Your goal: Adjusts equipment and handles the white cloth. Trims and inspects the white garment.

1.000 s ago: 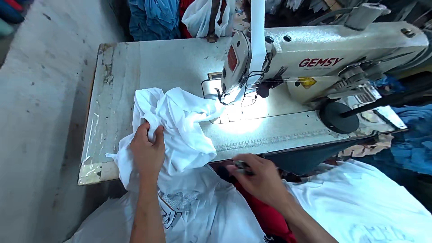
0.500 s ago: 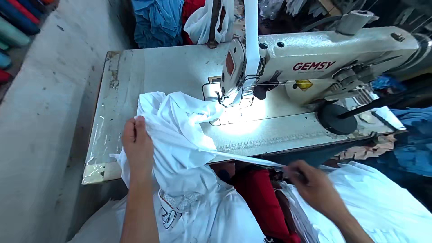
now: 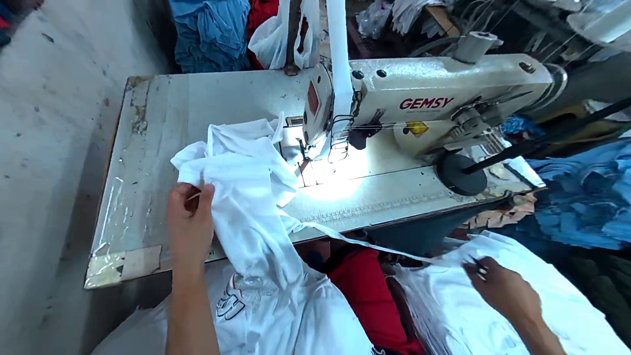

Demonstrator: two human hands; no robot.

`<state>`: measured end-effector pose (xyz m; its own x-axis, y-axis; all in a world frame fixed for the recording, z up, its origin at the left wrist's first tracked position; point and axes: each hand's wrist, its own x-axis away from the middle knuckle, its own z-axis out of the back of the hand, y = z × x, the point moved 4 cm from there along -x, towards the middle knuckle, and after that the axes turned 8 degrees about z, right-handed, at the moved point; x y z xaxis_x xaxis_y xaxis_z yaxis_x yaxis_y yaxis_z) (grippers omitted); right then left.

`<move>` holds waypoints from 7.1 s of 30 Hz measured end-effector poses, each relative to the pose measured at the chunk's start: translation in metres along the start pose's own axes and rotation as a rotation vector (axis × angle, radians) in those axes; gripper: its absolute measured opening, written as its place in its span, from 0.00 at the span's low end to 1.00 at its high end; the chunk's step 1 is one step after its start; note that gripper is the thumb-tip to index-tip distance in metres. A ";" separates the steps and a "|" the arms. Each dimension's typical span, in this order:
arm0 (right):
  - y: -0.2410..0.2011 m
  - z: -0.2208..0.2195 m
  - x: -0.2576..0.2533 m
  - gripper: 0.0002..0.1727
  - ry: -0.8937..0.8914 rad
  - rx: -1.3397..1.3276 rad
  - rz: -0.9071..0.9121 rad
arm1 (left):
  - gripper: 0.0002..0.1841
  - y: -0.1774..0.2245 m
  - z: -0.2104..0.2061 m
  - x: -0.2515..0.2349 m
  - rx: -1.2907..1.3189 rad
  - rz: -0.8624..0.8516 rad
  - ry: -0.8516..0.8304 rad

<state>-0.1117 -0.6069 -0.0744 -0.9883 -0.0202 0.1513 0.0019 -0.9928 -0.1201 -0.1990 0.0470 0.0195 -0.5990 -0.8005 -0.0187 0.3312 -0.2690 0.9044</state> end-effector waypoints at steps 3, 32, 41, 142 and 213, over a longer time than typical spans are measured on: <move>-0.122 0.023 0.006 0.22 0.112 -0.166 0.367 | 0.29 0.020 0.012 0.040 -0.138 -0.236 0.103; -0.398 0.039 0.036 0.15 0.396 -0.147 0.961 | 0.14 0.009 -0.078 0.089 -0.381 -0.696 -0.246; -0.354 0.026 0.025 0.12 0.247 -0.414 0.863 | 0.16 0.009 -0.076 0.089 -0.373 -0.691 -0.204; -0.293 0.045 0.052 0.18 -0.325 -2.164 0.631 | 0.07 0.050 -0.092 0.234 0.735 0.118 -0.933; -0.299 0.049 0.052 0.12 -0.396 -2.086 0.747 | 0.11 0.064 -0.078 0.228 0.483 0.049 -0.913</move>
<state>-0.1559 -0.3167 0.0169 -0.8158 -0.4920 -0.3039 -0.1328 0.6708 -0.7297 -0.2571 -0.1944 0.0400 -0.9845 -0.0393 0.1707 0.1625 0.1581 0.9740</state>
